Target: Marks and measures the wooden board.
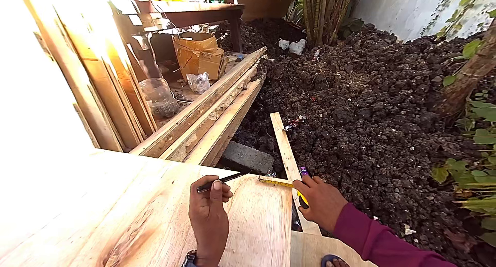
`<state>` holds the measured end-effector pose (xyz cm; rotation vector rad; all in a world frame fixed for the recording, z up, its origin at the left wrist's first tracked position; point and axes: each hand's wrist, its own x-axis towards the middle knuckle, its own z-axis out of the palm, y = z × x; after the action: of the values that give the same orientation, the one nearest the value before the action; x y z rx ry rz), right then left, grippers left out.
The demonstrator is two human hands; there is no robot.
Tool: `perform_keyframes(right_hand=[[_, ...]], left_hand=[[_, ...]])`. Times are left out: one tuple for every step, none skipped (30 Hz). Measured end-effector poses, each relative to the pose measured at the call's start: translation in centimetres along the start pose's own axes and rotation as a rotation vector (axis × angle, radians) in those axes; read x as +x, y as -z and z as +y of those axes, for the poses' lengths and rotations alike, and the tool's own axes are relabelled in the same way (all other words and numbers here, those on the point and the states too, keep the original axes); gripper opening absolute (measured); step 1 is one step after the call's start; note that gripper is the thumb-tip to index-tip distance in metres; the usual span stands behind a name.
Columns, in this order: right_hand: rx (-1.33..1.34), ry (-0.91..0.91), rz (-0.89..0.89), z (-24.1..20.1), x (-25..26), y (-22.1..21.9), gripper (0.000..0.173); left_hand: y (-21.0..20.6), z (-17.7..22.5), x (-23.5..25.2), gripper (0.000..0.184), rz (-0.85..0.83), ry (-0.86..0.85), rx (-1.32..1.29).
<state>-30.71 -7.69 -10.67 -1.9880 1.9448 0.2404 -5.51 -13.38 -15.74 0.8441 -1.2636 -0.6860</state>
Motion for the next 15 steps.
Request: perform_keyframes(right_hand=[[-0.002, 0.003, 0.003, 0.08, 0.05, -0.14, 0.057], [-0.003, 0.006, 0.007, 0.16, 0.06, -0.22, 0.056], [-0.002, 0.007, 0.011, 0.2, 0.07, -0.2, 0.056], [-0.003, 0.007, 0.014, 0.24, 0.08, -0.19, 0.056], [-0.003, 0.008, 0.015, 0.29, 0.08, -0.17, 0.056], [-0.004, 0.009, 0.016, 0.34, 0.13, -0.13, 0.057], [-0.008, 0.01, 0.013, 0.37, 0.16, -0.07, 0.057], [-0.013, 0.009, 0.008, 0.36, 0.16, 0.04, 0.057], [-0.015, 0.01, 0.006, 0.35, 0.14, 0.17, 0.057], [-0.018, 0.011, 0.005, 0.33, 0.13, 0.29, 0.057], [-0.02, 0.011, 0.009, 0.35, 0.13, 0.35, 0.057], [-0.021, 0.013, 0.017, 0.4, 0.13, 0.36, 0.056], [-0.023, 0.015, 0.026, 0.47, 0.14, 0.37, 0.057], [-0.025, 0.016, 0.032, 0.54, 0.17, 0.39, 0.057], [-0.024, 0.017, 0.032, 0.56, 0.19, 0.45, 0.058]], left_hand=[[-0.03, -0.05, -0.04, 0.018, -0.004, 0.003, -0.001], [-0.08, -0.09, -0.04, 0.018, -0.008, 0.003, -0.002], [-0.12, -0.13, -0.01, 0.018, -0.011, 0.002, -0.002], [-0.18, -0.11, 0.01, 0.018, -0.015, 0.001, -0.004], [-0.22, -0.05, 0.01, 0.018, -0.018, 0.003, -0.007], [-0.26, 0.05, 0.02, 0.018, -0.02, 0.006, -0.01], [-0.28, 0.12, 0.04, 0.017, -0.021, 0.006, -0.013], [-0.29, 0.19, 0.05, 0.017, -0.02, 0.005, -0.014], [-0.3, 0.26, 0.08, 0.017, -0.019, 0.005, -0.013], [-0.28, 0.3, 0.14, 0.017, -0.021, 0.008, -0.014], [-0.24, 0.32, 0.19, 0.017, -0.024, 0.013, -0.015], [-0.22, 0.33, 0.24, 0.017, -0.026, 0.014, -0.014], [-0.23, 0.35, 0.29, 0.017, -0.028, 0.014, -0.012], [-0.23, 0.39, 0.34, 0.017, -0.028, 0.016, -0.008], [-0.21, 0.42, 0.38, 0.017, -0.029, 0.018, -0.003]])
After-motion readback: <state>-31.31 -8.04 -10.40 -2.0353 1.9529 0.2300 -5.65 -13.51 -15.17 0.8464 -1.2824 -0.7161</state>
